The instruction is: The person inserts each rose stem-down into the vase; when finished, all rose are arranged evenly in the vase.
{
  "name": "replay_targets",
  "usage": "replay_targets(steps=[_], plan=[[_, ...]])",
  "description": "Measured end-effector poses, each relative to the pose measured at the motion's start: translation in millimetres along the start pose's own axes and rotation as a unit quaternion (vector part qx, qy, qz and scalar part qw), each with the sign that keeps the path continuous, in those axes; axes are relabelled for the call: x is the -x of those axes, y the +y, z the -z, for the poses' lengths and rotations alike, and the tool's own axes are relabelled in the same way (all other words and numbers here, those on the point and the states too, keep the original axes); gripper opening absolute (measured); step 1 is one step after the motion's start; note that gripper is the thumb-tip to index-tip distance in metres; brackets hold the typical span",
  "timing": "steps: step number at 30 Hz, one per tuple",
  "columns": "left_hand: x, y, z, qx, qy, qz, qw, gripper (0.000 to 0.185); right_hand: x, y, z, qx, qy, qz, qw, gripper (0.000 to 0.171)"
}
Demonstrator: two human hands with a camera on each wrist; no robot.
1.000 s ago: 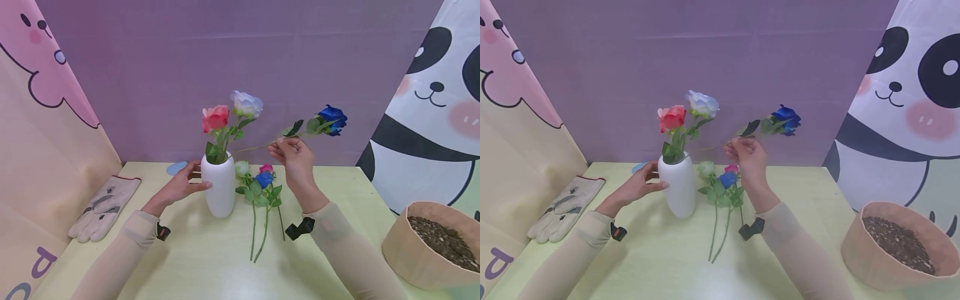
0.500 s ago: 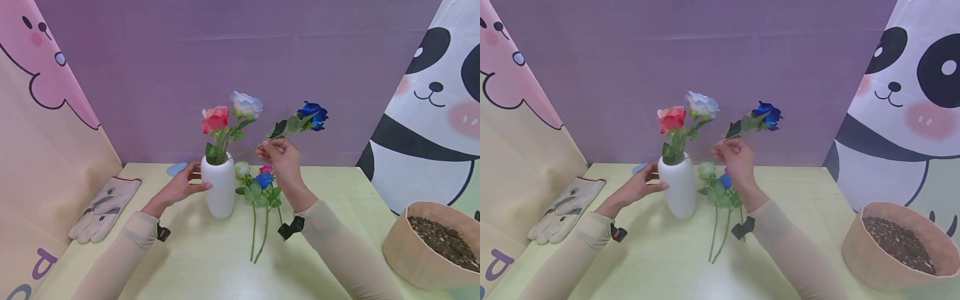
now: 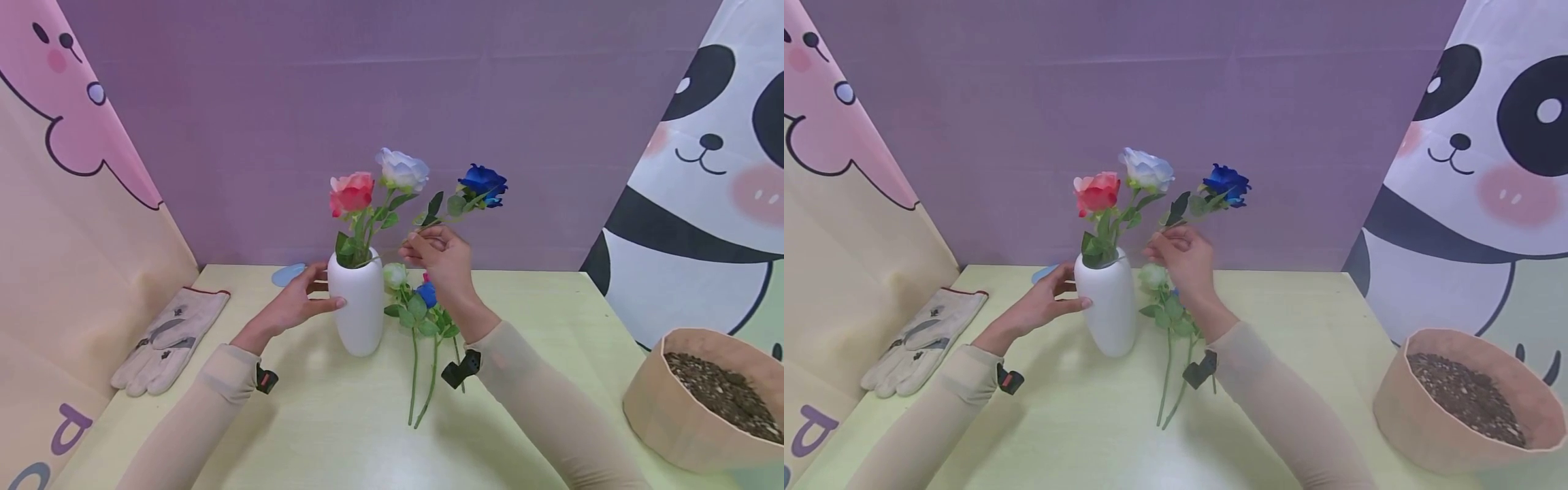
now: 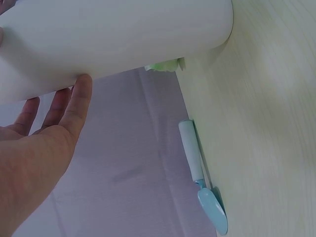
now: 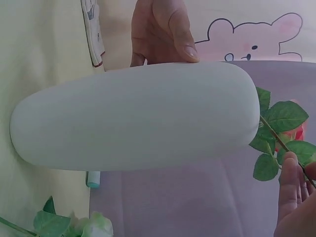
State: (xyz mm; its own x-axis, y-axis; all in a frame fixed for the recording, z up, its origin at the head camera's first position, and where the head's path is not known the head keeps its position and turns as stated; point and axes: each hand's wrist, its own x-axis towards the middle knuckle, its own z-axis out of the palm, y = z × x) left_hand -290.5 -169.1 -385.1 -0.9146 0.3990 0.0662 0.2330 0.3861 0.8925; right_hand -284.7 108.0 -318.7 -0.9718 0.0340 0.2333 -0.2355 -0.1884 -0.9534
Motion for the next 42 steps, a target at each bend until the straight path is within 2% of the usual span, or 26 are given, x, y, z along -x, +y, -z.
replay_targets(steps=[24,31,42], plan=[[1.5,-0.6,-1.0,-0.004,0.007,-0.008,0.9999,0.078,-8,15,-28,-0.002,-0.006,0.009,1.000,0.012],[1.4,-0.7,-0.7,-0.006,0.004,-0.006,1.0000,0.078,-7,14,-30,0.006,-0.024,-0.006,1.000,0.019],[0.5,-1.3,-1.1,-0.006,0.006,-0.006,0.9999,0.080,-10,16,-32,0.019,-0.013,0.004,1.000,0.021]])
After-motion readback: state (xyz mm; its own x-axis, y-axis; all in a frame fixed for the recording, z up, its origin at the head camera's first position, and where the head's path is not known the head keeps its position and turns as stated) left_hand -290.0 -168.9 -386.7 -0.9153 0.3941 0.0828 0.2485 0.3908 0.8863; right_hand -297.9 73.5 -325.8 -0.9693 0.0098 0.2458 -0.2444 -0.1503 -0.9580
